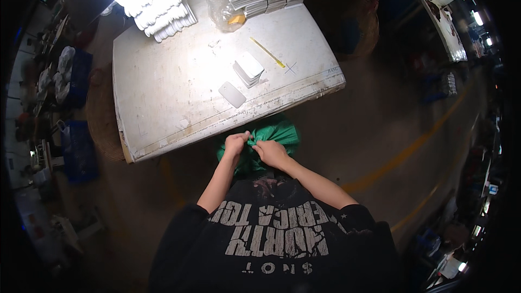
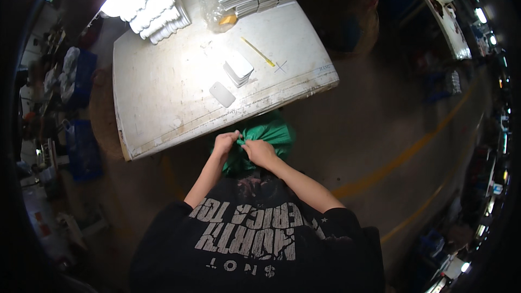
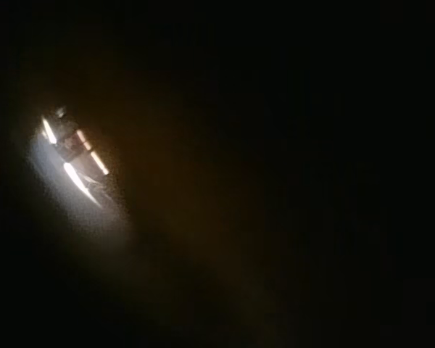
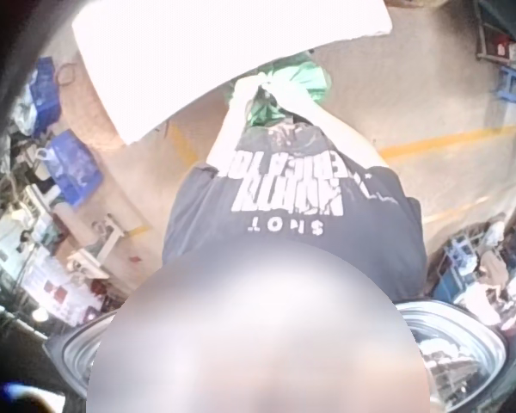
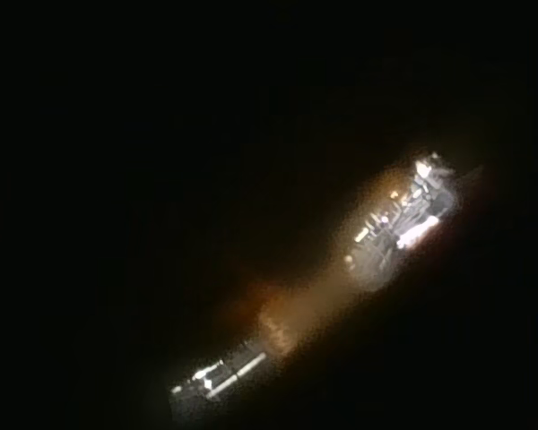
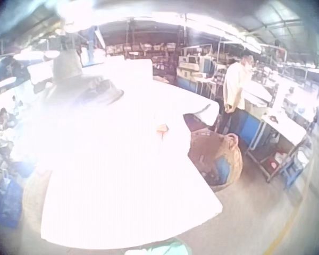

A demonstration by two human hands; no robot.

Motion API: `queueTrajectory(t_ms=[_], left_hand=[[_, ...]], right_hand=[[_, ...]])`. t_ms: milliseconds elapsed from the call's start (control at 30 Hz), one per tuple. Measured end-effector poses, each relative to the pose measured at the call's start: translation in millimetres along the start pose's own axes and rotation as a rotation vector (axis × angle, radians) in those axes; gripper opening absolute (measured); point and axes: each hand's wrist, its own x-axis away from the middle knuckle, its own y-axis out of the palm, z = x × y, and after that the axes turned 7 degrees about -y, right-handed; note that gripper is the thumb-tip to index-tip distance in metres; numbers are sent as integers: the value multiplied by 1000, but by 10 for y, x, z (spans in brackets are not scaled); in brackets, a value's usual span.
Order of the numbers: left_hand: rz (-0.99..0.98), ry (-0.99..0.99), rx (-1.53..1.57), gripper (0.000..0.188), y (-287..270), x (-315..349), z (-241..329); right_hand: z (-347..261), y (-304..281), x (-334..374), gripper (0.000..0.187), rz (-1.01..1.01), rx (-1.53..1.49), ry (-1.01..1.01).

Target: The person places white shoe insoles into a green plastic bag, ties the bag shut, and carries it to a designated area. They then return to a workbench, pick up a small white card, and write on it with a yellow pencil.

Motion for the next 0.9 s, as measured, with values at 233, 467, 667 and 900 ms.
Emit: queueTrajectory(t_ms=[233,467,667,900], left_hand=[[547,195,-243,34,222,-26,20],[700,415,-527,26,292,-231,-166],[723,352,-511,25,285,-213,-258],[621,487,-769,25,343,294,-268]], right_hand=[[21,-20,-77,30,32,64,-186],[106,-17,29,27,-28,68,-201],[188,-150,227,28,-89,41,-278],[366,-277,508,33,-112,-146,17]])
